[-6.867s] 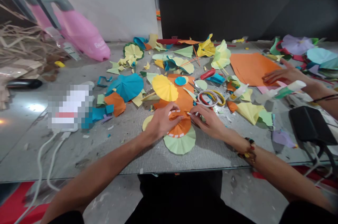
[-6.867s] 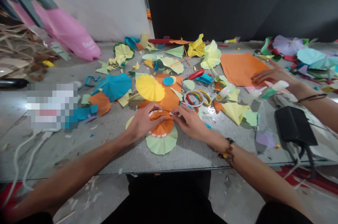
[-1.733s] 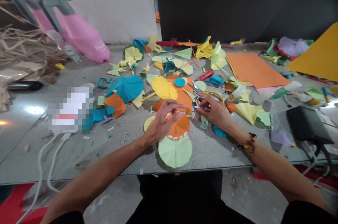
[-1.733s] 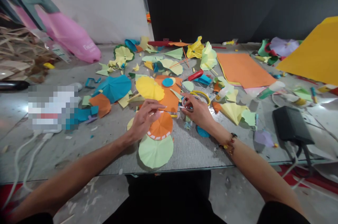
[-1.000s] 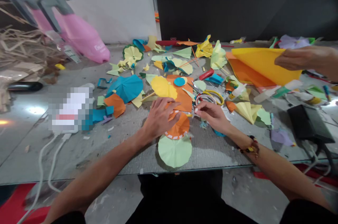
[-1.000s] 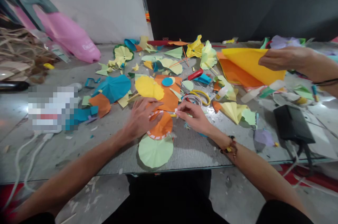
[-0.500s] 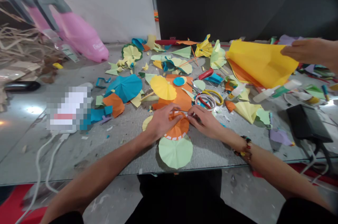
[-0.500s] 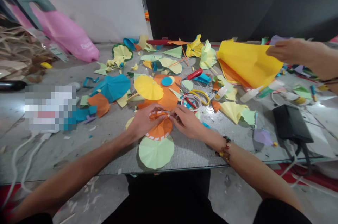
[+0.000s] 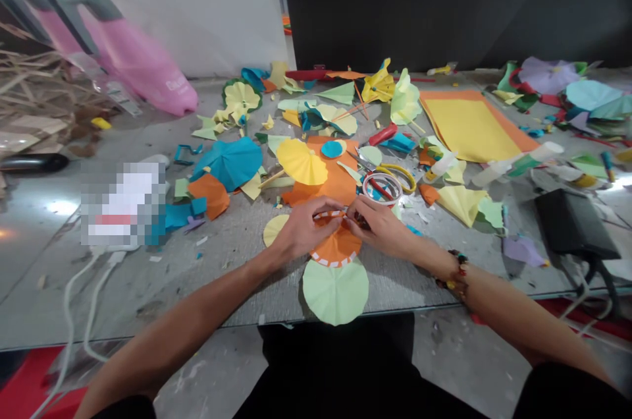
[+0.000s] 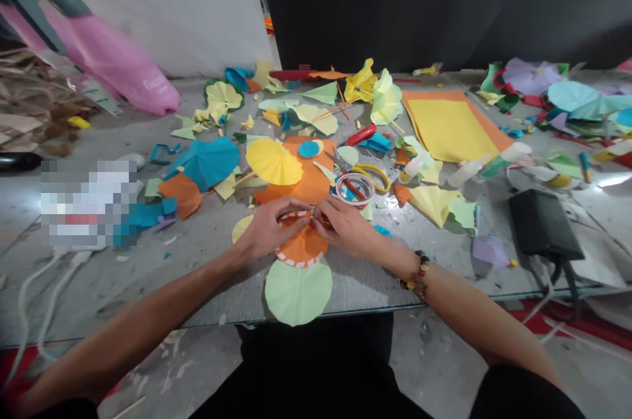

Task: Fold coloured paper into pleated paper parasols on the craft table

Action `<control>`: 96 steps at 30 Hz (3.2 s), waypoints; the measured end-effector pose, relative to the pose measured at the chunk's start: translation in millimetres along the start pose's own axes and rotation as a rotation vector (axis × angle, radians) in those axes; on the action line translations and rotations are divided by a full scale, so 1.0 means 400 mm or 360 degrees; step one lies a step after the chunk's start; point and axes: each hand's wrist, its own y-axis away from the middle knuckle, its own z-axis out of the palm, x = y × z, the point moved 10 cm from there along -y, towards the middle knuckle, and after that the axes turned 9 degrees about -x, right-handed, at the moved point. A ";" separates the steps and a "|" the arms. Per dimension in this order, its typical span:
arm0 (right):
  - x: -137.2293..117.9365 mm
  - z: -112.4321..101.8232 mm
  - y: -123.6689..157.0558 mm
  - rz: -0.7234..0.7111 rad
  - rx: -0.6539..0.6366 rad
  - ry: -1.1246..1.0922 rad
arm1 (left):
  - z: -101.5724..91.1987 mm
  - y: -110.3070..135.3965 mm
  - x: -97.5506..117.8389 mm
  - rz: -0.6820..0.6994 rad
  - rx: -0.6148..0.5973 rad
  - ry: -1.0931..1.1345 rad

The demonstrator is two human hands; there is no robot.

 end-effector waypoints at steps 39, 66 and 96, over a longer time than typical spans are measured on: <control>0.022 -0.009 -0.001 0.0157 -0.0063 -0.0288 | -0.009 0.007 0.022 0.0039 0.0112 -0.0127; 0.081 -0.042 0.005 0.0349 0.0271 -0.1092 | -0.065 0.010 0.019 0.0050 0.0443 0.0208; 0.075 -0.133 0.039 0.0134 0.0495 0.0424 | -0.083 0.015 0.001 -0.0004 0.0406 -0.0513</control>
